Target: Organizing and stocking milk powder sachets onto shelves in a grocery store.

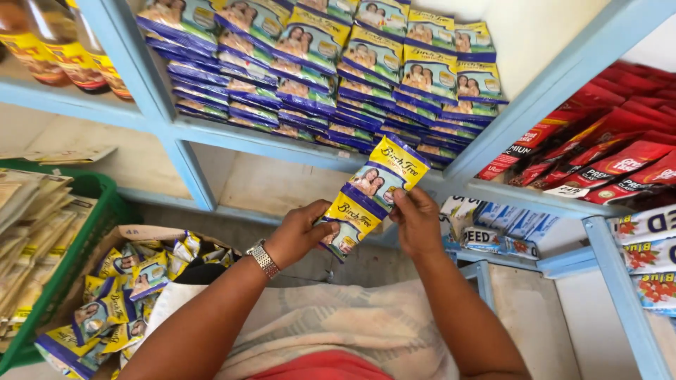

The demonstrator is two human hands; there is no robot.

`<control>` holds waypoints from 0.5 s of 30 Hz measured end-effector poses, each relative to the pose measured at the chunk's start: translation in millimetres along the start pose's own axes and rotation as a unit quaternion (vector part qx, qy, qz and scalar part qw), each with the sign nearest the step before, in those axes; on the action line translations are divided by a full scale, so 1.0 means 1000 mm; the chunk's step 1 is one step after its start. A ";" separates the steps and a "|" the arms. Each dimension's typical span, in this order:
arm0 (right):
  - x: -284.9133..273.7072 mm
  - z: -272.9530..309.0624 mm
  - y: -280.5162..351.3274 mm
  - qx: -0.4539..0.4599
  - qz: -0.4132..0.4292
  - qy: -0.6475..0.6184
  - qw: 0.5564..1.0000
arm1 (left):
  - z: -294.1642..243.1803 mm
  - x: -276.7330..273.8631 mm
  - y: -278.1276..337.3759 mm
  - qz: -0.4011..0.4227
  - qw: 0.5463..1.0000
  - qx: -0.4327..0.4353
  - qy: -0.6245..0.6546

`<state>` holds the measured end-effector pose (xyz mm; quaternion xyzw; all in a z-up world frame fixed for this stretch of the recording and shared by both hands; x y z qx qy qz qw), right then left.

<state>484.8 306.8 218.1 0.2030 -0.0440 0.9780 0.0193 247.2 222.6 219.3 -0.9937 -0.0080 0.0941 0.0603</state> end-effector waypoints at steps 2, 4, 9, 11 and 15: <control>0.018 0.020 -0.005 -0.002 0.025 0.041 0.999 | -0.002 -0.012 0.000 0.000 1.000 -0.005 0.002; 0.054 0.052 -0.007 0.009 0.060 0.069 0.996 | -0.008 -0.031 -0.006 -0.014 0.990 -0.013 0.140; 0.131 0.101 -0.032 0.012 0.091 0.096 0.991 | -0.058 -0.098 -0.002 -0.065 0.978 0.032 0.193; 0.162 0.116 -0.042 0.013 0.101 0.087 0.991 | -0.074 -0.122 -0.002 -0.094 0.978 0.051 0.181; 0.215 0.138 -0.061 -0.019 0.107 0.107 0.988 | -0.100 -0.162 -0.005 -0.142 0.963 0.105 0.206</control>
Point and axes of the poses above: each hand's wrist, its own y-axis away from the middle knuckle, its own x-axis out of the palm, z = x × y, the point moved 7 cm from there along -y, towards the middle knuckle, and after that the axes turned 14 degrees about -z, right-handed, at the moved point
